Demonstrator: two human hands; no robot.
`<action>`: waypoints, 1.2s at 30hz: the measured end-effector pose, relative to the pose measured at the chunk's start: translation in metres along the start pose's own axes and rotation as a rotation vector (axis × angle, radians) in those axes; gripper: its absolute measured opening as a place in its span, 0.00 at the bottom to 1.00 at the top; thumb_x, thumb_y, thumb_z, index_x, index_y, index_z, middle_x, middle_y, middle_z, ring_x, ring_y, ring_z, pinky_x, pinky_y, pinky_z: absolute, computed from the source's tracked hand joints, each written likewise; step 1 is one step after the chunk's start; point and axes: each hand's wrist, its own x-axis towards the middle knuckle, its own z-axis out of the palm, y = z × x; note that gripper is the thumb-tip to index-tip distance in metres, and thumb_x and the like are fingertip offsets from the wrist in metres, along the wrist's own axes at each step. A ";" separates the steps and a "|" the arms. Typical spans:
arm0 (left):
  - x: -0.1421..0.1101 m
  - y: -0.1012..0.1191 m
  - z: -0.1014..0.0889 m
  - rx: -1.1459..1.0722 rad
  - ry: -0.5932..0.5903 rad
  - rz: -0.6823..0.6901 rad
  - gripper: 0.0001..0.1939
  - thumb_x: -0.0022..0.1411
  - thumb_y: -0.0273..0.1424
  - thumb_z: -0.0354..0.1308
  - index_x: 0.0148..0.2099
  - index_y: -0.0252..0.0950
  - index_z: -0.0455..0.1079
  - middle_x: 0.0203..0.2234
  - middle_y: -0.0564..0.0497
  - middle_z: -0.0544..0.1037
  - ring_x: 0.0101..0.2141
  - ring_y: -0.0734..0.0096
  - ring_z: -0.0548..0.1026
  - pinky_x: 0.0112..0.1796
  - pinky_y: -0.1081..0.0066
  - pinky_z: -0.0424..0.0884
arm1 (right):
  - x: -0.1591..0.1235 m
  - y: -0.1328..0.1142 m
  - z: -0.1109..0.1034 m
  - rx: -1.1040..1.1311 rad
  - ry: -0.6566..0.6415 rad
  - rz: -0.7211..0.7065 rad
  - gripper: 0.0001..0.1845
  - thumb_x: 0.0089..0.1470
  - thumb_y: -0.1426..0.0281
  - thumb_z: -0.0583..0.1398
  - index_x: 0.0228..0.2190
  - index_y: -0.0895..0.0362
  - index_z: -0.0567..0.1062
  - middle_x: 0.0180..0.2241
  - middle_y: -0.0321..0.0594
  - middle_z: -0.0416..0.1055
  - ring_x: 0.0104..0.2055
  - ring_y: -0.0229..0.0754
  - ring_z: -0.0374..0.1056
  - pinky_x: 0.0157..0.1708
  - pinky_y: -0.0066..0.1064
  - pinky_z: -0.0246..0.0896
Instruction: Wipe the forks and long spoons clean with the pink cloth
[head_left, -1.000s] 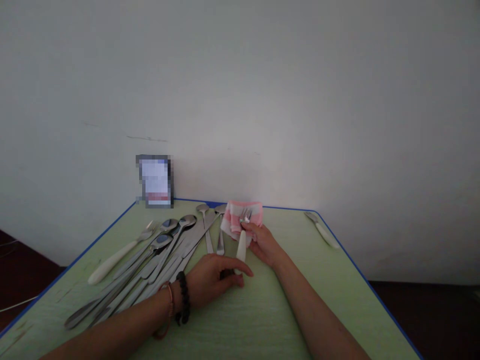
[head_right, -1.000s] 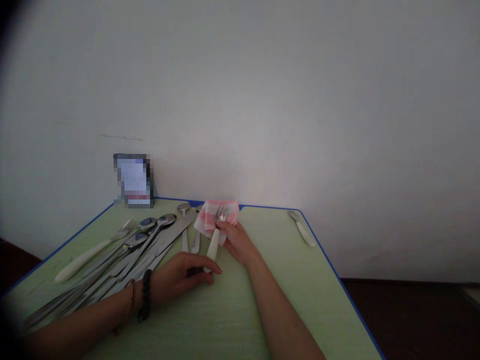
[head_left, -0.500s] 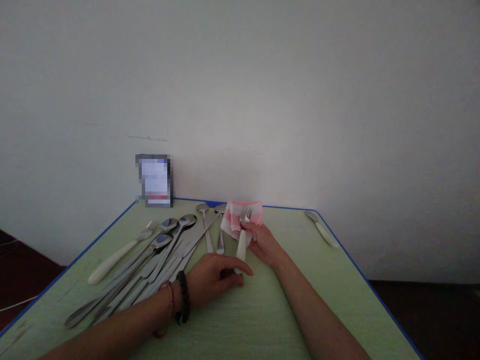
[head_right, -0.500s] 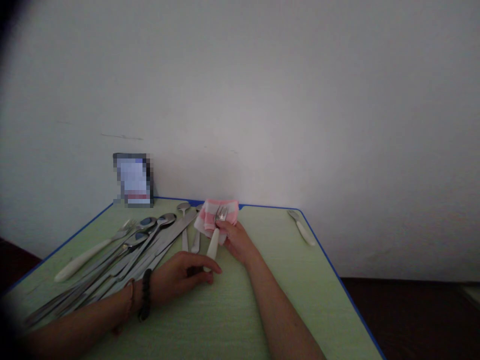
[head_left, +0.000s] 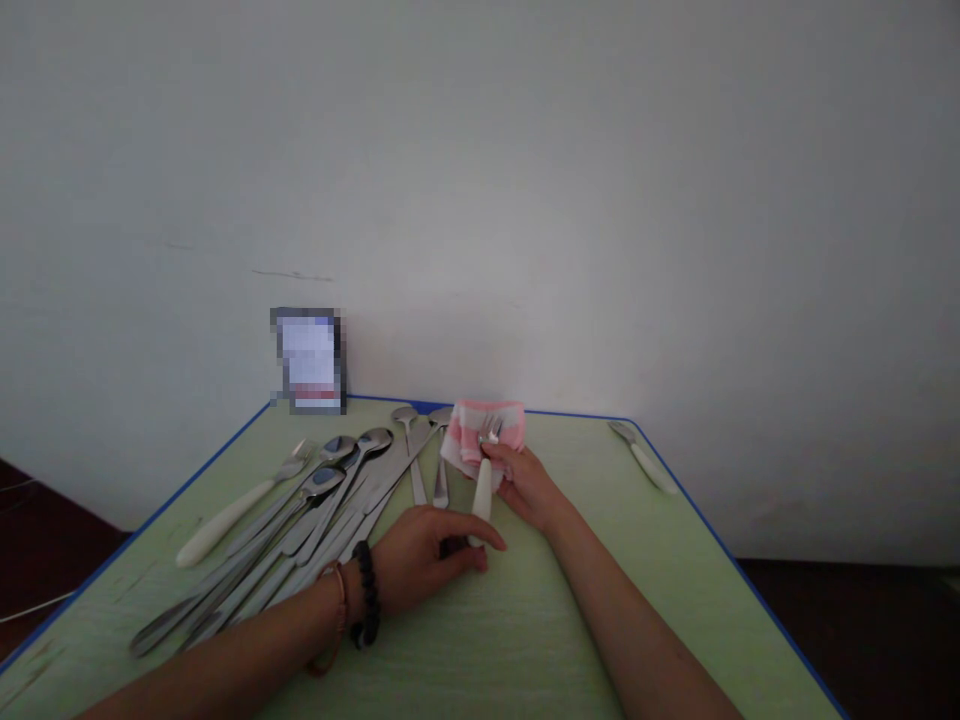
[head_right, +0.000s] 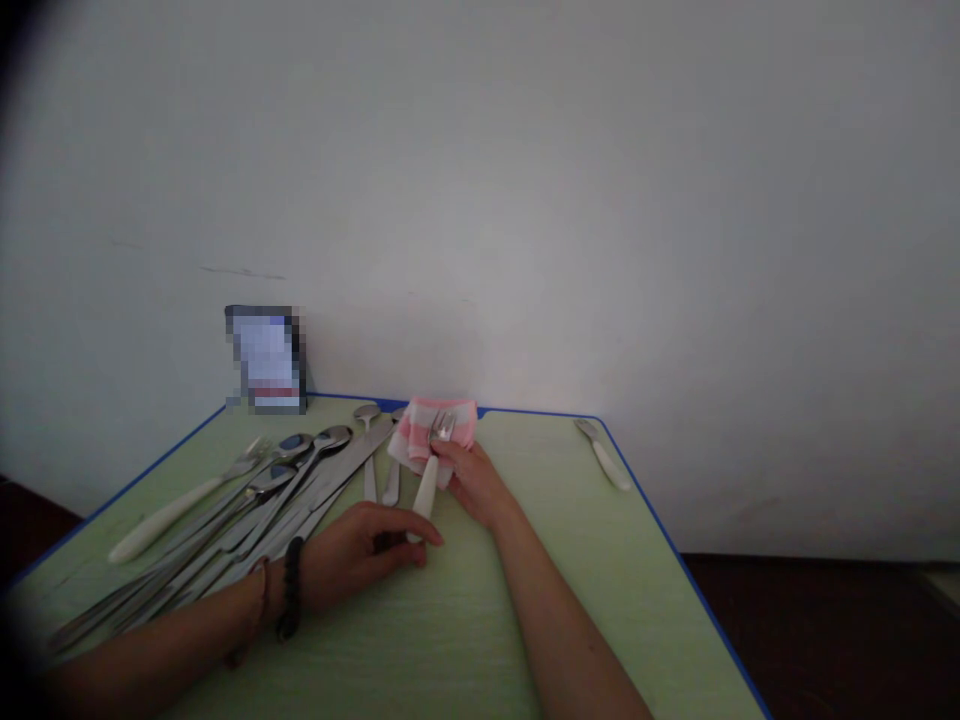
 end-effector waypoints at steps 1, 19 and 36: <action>0.000 0.000 0.000 0.001 -0.002 0.000 0.12 0.58 0.33 0.54 0.42 0.41 0.75 0.22 0.56 0.76 0.20 0.78 0.64 0.23 0.80 0.58 | 0.000 0.000 0.000 0.001 0.002 0.002 0.12 0.40 0.71 0.63 0.31 0.61 0.74 0.25 0.37 0.75 0.26 0.37 0.68 0.31 0.30 0.64; 0.001 0.002 -0.001 -0.002 0.004 -0.005 0.11 0.58 0.33 0.54 0.42 0.41 0.75 0.17 0.58 0.70 0.19 0.78 0.62 0.22 0.80 0.57 | -0.001 -0.001 0.002 -0.017 0.021 0.004 0.11 0.39 0.71 0.63 0.31 0.60 0.74 0.24 0.36 0.74 0.26 0.38 0.68 0.32 0.30 0.63; 0.000 0.003 -0.001 -0.003 -0.010 -0.008 0.12 0.58 0.33 0.53 0.42 0.40 0.75 0.19 0.56 0.73 0.19 0.78 0.63 0.22 0.80 0.57 | -0.001 -0.001 0.001 -0.012 0.017 0.010 0.12 0.40 0.70 0.63 0.31 0.60 0.74 0.25 0.37 0.75 0.26 0.38 0.69 0.32 0.31 0.63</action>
